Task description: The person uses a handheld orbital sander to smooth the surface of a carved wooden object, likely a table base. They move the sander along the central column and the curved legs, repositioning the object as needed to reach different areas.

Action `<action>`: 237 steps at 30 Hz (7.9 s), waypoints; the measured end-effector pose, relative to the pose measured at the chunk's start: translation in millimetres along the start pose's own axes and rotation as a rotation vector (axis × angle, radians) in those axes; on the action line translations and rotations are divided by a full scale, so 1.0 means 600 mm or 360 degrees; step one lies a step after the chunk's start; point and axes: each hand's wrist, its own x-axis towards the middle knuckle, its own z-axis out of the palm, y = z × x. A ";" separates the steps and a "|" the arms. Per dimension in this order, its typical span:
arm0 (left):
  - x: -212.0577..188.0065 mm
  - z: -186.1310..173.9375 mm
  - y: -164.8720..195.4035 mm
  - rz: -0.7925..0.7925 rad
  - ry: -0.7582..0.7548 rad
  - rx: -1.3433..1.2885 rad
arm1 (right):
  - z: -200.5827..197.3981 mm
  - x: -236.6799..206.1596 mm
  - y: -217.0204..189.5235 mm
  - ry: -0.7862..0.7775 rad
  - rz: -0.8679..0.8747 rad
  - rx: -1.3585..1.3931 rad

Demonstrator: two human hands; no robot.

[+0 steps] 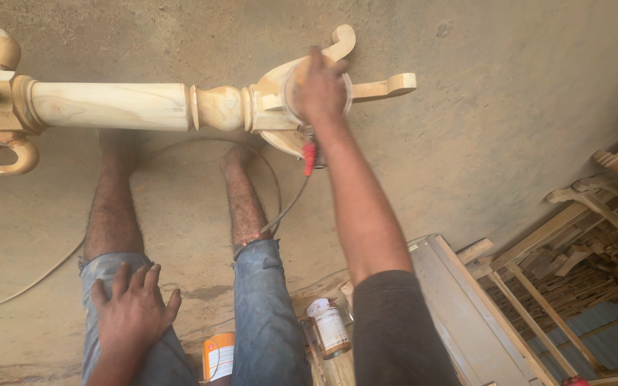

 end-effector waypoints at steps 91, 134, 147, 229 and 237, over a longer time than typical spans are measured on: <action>0.022 -0.015 -0.063 0.0053 -0.0045 -0.0526 | 0.020 -0.031 -0.052 0.0138 -0.0504 -0.0061; -0.011 0.007 -0.061 0.0020 -0.0261 -0.0089 | 0.246 -0.319 -0.096 0.0416 -0.0366 0.1128; -0.009 -0.012 -0.042 0.0087 -0.0150 0.0050 | 0.283 -0.324 0.057 0.0417 0.0004 0.1492; 0.575 -0.003 -0.146 0.0955 0.0996 0.0521 | 0.351 -0.118 -0.004 0.1726 0.0479 0.2844; 0.544 -0.011 -0.148 0.1010 0.1057 0.0430 | 0.346 -0.159 -0.117 0.1720 0.0425 0.2890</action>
